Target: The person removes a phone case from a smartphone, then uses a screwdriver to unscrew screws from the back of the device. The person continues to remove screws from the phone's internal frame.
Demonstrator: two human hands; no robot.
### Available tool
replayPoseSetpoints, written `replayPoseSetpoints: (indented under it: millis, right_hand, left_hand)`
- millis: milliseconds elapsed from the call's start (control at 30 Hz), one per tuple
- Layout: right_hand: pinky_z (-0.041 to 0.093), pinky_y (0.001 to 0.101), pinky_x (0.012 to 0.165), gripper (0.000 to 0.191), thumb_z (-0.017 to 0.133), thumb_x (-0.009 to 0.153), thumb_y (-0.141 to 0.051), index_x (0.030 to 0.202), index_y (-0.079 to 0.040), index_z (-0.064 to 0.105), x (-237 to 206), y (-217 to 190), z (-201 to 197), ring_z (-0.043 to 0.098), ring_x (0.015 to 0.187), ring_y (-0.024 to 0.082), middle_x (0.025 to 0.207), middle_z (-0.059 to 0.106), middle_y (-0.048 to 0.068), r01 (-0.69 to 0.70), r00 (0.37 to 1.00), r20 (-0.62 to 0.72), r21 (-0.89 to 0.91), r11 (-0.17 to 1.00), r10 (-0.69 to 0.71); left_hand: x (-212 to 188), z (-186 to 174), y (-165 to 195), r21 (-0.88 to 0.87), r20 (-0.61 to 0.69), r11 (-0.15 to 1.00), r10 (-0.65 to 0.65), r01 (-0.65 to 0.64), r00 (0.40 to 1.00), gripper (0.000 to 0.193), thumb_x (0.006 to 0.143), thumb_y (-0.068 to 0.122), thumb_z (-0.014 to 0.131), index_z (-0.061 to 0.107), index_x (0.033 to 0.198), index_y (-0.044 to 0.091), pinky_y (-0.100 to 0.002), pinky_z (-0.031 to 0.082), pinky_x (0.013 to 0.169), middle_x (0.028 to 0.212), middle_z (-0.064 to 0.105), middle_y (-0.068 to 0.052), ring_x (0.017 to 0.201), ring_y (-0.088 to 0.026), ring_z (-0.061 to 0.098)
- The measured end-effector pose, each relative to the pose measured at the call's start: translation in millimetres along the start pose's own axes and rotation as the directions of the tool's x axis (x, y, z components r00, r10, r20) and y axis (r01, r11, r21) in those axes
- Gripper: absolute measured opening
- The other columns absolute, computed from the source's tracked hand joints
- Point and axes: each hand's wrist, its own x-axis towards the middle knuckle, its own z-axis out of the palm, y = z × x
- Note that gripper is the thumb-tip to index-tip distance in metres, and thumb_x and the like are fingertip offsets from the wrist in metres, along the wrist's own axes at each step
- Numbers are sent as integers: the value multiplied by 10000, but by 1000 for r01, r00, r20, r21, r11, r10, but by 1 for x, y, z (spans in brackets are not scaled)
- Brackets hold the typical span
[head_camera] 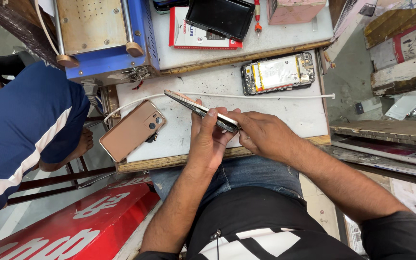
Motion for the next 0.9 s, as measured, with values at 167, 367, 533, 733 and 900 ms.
replayPoseSetpoints:
  millis: [167, 367, 533, 733, 900]
  right_hand:
    - [597, 411, 713, 720, 700, 807, 5, 1482, -41, 453, 1, 0, -8, 692, 810, 311, 923, 677, 125, 74, 997, -7, -24, 997, -74]
    - [562, 454, 788, 688, 729, 786, -31, 1432, -54, 493, 2, -1, -20, 693, 871, 322, 958, 689, 124, 186, 981, -42, -67, 980, -189]
    - [567, 449, 777, 618, 793, 809, -235, 1373, -120, 567, 7, -5, -40, 705, 880, 302, 958, 733, 94, 209, 978, 36, -60, 976, -207]
    - [601, 430, 773, 588, 724, 865, -158, 1416, -198, 520, 38, -2, -70, 728, 819, 257, 896, 743, 67, 107, 960, 270, -99, 989, -77]
    - [609, 450, 693, 629, 692, 851, -111, 1436, -197, 477, 71, -10, -84, 732, 760, 293, 885, 739, 95, 59, 941, 336, -67, 996, -33]
  left_hand:
    - [1, -2, 0, -132, 24, 989, -58, 60, 998, 688, 896, 374, 774, 380, 1402, 126, -661, 503, 1037, 1154, 622, -147, 1237, -438, 610]
    - [-4, -2, -3, -251, 31, 953, -165, 167, 986, 534, 858, 444, 769, 515, 1224, 151, -656, 482, 1070, 1158, 607, -152, 1266, -431, 600]
    - [-15, -4, -2, -301, 169, 914, -230, 273, 958, 615, 941, 587, 697, 524, 1230, 73, -702, 480, 1052, 1242, 586, -190, 1307, -373, 551]
    - [-20, -20, 37, 224, 176, 895, -425, 385, 888, 947, 925, 713, 550, 625, 1402, -102, -557, 594, 924, 1140, 523, -422, 1083, -501, 607]
    - [-30, -14, 51, 896, 361, -2, 586, -444, 725, 683, 906, 283, 826, 486, 1435, 19, -486, 498, 1078, 1385, 576, -237, 1272, -359, 572]
